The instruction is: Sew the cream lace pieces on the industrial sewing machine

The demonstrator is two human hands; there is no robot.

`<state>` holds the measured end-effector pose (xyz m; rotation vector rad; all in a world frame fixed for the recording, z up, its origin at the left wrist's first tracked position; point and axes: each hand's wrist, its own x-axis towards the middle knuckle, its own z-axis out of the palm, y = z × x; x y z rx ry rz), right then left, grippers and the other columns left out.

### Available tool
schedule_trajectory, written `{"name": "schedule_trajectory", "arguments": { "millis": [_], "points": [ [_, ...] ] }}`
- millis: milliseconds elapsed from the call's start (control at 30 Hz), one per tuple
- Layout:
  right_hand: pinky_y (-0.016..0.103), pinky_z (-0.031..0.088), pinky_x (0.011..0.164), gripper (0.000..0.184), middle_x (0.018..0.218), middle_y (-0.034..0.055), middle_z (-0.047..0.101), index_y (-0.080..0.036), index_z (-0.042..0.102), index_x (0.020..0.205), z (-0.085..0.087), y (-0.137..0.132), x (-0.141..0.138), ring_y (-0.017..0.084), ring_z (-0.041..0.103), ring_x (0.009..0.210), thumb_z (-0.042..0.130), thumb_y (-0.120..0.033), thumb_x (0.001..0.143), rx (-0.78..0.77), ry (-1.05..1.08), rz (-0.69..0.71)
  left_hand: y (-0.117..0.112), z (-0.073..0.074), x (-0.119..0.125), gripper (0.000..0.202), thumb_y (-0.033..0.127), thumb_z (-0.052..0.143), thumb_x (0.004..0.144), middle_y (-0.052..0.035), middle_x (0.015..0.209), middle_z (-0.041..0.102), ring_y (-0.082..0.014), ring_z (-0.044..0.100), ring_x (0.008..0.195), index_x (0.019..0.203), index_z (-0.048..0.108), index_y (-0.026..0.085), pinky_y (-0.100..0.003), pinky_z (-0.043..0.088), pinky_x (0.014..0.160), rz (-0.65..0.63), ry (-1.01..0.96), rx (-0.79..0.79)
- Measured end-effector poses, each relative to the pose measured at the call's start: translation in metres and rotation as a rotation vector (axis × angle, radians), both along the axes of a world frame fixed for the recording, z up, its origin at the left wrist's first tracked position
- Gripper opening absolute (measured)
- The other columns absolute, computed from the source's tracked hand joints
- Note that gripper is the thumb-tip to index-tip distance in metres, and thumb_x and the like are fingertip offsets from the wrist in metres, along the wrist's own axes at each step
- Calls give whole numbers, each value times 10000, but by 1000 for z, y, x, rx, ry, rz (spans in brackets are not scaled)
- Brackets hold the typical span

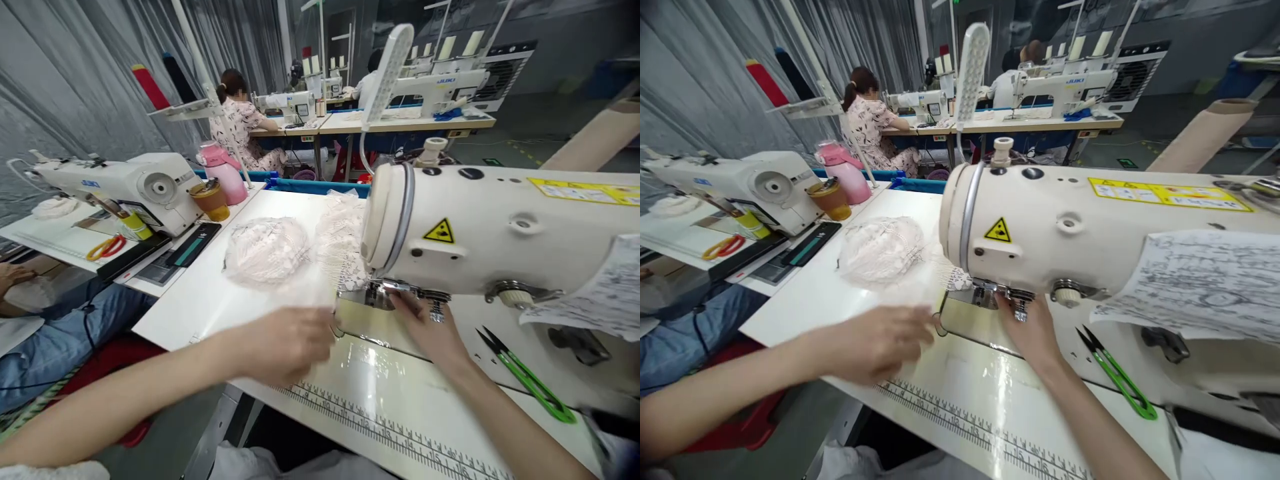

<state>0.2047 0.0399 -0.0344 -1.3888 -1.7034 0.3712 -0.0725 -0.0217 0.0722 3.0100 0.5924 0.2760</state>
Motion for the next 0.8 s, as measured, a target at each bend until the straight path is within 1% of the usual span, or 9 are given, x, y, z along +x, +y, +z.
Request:
{"name": "schedule_trajectory", "arguments": {
  "millis": [33, 100, 200, 300, 400, 500, 600, 700, 800],
  "points": [
    [432, 514, 824, 320, 809, 78, 709, -202, 684, 806, 0, 0, 0, 275, 662, 847, 550, -491, 831, -20, -22, -2, -12, -13, 11, 214, 94, 468, 852, -7, 1151, 677, -150, 496, 1274, 800, 649, 196, -332, 332, 1174, -74, 5, -62],
    [427, 528, 785, 313, 837, 91, 710, -208, 694, 832, -1, 0, 0, 277, 661, 854, 536, -478, 851, -37, -55, 5, -34, -33, 25, 165, 150, 496, 854, -16, 1253, 626, -176, 484, 1285, 885, 650, 197, -414, 254, 1209, -75, -64, -116],
    [415, 538, 778, 292, 953, 102, 707, -219, 694, 929, -3, 0, 0, 271, 660, 895, 539, -457, 864, -11, -49, 19, -57, -48, 28, 286, 206, 532, 862, -99, 1295, 595, -233, 498, 1264, 1132, 611, 155, -444, 387, 1121, 201, -232, 0],
    [421, 535, 780, 266, 928, 93, 709, -220, 699, 913, -4, 1, -1, 269, 663, 879, 541, -430, 868, -11, -40, 41, -69, -59, 22, 616, 466, 590, 872, -197, 1346, 536, -326, 475, 1275, 1321, 493, 55, -484, 472, 1019, 460, -158, 117],
    [438, 524, 819, 254, 898, 84, 716, -220, 709, 899, -3, 0, -1, 273, 658, 909, 533, -401, 872, -20, -33, 64, -77, -70, 15, 717, 631, 516, 878, -187, 1313, 571, -325, 508, 1240, 1284, 538, 40, -477, 477, 1012, 360, -105, 174],
    [448, 503, 894, 241, 984, 79, 716, -222, 710, 938, 1, -1, -3, 275, 641, 1004, 536, -375, 872, -4, -17, 72, -85, -77, 9, 376, 361, 491, 975, -110, 1219, 653, -252, 581, 1159, 1187, 622, 81, -405, 471, 1025, 207, -172, 254],
    [420, 508, 902, 209, 1005, 50, 720, -244, 715, 932, 5, -3, -4, 255, 649, 1002, 534, -333, 875, -14, -4, 104, -91, -73, 3, 305, 98, 404, 965, -86, 1126, 699, -197, 628, 1083, 1161, 637, 87, -338, 492, 993, 134, -253, 208],
    [411, 519, 878, 200, 979, 40, 729, -248, 723, 921, 9, -5, -5, 249, 667, 955, 534, -290, 872, -42, 3, 124, -91, -53, 2, 333, 166, 343, 1000, -101, 1026, 722, -181, 667, 986, 1189, 612, 118, -286, 551, 862, 125, -397, -31],
    [424, 505, 899, 216, 966, 34, 733, -251, 723, 950, 13, -7, -5, 253, 661, 977, 522, -252, 871, -43, -23, 113, -81, -17, 12, 287, 215, 379, 999, -42, 925, 733, -137, 694, 788, 1181, 600, 223, -194, 549, 675, 221, -553, -393]
  ]
}}
